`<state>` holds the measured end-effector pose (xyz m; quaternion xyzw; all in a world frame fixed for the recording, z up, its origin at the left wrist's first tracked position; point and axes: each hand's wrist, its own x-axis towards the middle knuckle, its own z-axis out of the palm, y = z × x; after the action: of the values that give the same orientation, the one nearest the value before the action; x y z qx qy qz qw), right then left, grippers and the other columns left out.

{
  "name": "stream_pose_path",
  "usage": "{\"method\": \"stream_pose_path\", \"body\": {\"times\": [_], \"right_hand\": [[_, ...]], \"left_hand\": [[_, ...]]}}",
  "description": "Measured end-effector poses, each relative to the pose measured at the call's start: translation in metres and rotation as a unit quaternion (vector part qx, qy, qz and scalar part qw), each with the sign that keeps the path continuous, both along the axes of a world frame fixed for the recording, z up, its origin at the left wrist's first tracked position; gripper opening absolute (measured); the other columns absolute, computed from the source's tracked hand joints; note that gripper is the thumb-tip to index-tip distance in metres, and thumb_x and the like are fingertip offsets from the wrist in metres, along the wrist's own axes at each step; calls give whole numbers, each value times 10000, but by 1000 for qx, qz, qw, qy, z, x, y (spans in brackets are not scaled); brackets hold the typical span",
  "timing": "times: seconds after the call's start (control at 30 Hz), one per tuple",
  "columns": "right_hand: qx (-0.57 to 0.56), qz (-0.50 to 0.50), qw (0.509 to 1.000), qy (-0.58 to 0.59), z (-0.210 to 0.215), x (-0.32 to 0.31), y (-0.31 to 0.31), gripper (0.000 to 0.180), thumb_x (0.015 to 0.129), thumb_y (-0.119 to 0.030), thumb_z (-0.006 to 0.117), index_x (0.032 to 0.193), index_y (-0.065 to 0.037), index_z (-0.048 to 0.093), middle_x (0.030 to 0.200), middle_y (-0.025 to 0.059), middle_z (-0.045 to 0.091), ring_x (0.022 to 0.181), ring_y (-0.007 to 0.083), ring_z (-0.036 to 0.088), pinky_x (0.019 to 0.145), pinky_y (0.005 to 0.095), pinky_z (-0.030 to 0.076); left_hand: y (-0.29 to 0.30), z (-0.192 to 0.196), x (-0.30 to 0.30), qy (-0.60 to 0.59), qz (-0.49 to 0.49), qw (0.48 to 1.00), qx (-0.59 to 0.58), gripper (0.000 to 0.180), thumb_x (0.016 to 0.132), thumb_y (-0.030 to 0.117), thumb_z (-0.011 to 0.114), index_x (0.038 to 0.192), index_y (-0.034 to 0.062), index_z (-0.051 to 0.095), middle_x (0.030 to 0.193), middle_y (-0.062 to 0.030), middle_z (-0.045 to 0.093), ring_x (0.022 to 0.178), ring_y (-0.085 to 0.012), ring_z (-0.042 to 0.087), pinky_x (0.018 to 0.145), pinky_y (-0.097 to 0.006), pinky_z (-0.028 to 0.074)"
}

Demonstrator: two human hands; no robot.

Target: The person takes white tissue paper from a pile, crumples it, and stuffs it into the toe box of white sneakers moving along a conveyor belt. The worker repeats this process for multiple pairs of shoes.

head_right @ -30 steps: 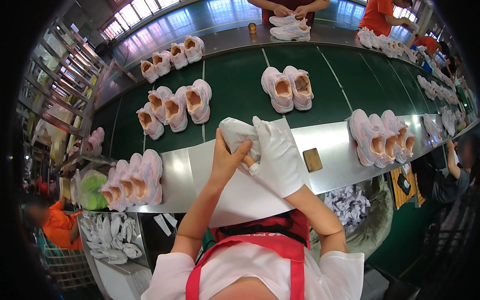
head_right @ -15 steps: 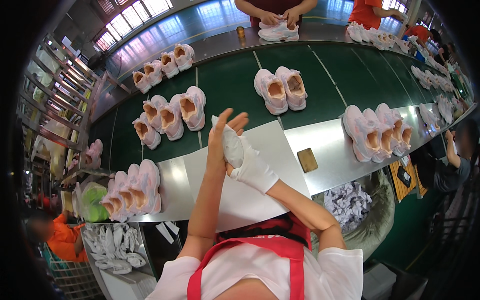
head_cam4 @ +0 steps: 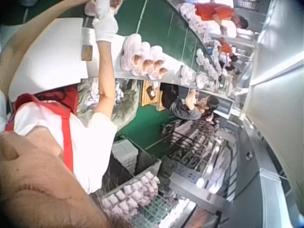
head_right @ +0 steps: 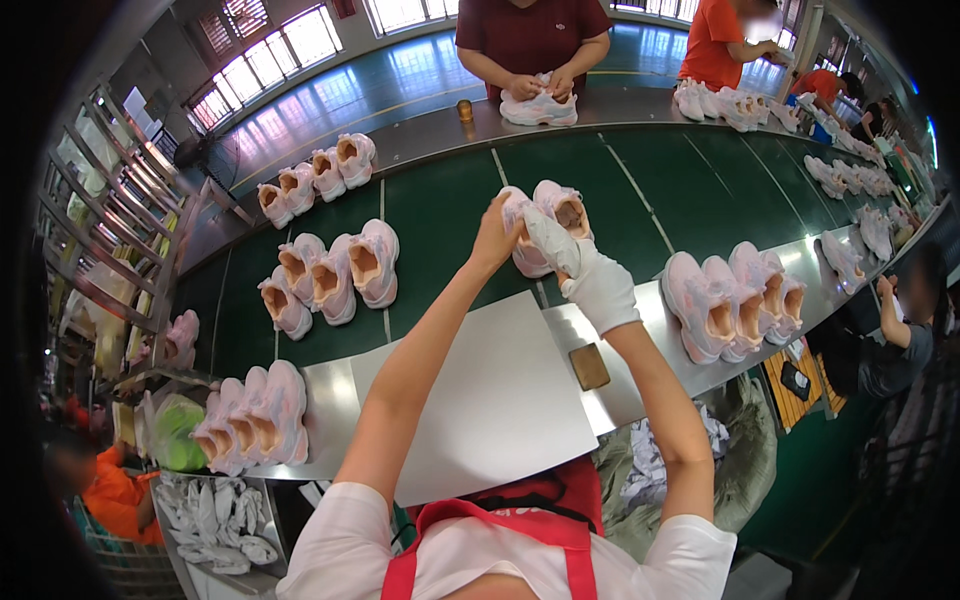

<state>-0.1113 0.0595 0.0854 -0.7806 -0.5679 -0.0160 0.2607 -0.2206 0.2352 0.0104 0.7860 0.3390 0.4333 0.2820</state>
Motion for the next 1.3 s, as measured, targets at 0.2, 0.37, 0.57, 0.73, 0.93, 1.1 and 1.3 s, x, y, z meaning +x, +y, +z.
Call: {"method": "stream_pose_path", "body": {"times": [0.2, 0.37, 0.57, 0.73, 0.93, 1.1, 1.3], "right_hand": [[-184, 33, 976, -112, 4, 22, 58, 241, 750, -267, 643, 907, -88, 606, 803, 134, 667, 774, 288, 660, 678, 379, 519], [-268, 123, 932, -211, -8, -7, 124, 276, 805, -350, 560, 983, -172, 671, 971, 74, 674, 877, 248, 660, 727, 377, 529], [-377, 364, 807, -274, -81, 9, 188, 309, 843, -303, 488, 1060, -158, 654, 1174, 65, 606, 1096, 250, 561, 958, 330, 411], [-320, 276, 843, -334, -82, 2, 180, 270, 816, -279, 536, 1034, -195, 671, 1190, 49, 602, 1095, 227, 569, 897, 330, 468], [-91, 47, 992, -74, -46, 19, 137, 328, 742, -129, 659, 1046, -75, 545, 938, 170, 648, 869, 368, 633, 751, 401, 503], [-51, 85, 991, -85, -120, 25, 187, 214, 785, -75, 607, 981, -83, 522, 972, 205, 626, 885, 359, 629, 724, 419, 508], [-61, 90, 986, -126, -117, 49, 182, 269, 802, -171, 626, 1038, -75, 540, 925, 207, 631, 860, 353, 636, 704, 383, 508]], "left_hand": [[62, -9, 24, 171, -85, 981, -36, 360, 868, 301, 543, 1129, 54, 571, 996, -202, 630, 901, -374, 612, 796, -405, 485], [61, 7, 10, 190, -180, 965, -9, 306, 860, 312, 533, 967, 43, 631, 985, -217, 622, 919, -373, 598, 770, -423, 477], [54, 4, 1, 179, -180, 967, -39, 268, 867, 245, 511, 987, 25, 607, 999, -222, 612, 929, -379, 591, 798, -426, 468], [60, -2, -8, 139, -144, 978, -58, 245, 850, 213, 522, 917, -3, 616, 934, -234, 631, 886, -378, 609, 754, -415, 484], [58, -9, 1, 257, -155, 953, -29, 467, 630, 119, 727, 1041, 12, 534, 1067, -192, 578, 993, -361, 570, 804, -386, 490], [43, -37, 43, 220, 89, 971, 34, 233, 746, 56, 623, 965, 51, 544, 971, -151, 589, 932, -293, 599, 768, -379, 502], [18, -13, 12, 70, 15, 997, 26, 317, 744, 111, 618, 1044, 42, 543, 981, -157, 594, 965, -313, 570, 822, -394, 472]]}}
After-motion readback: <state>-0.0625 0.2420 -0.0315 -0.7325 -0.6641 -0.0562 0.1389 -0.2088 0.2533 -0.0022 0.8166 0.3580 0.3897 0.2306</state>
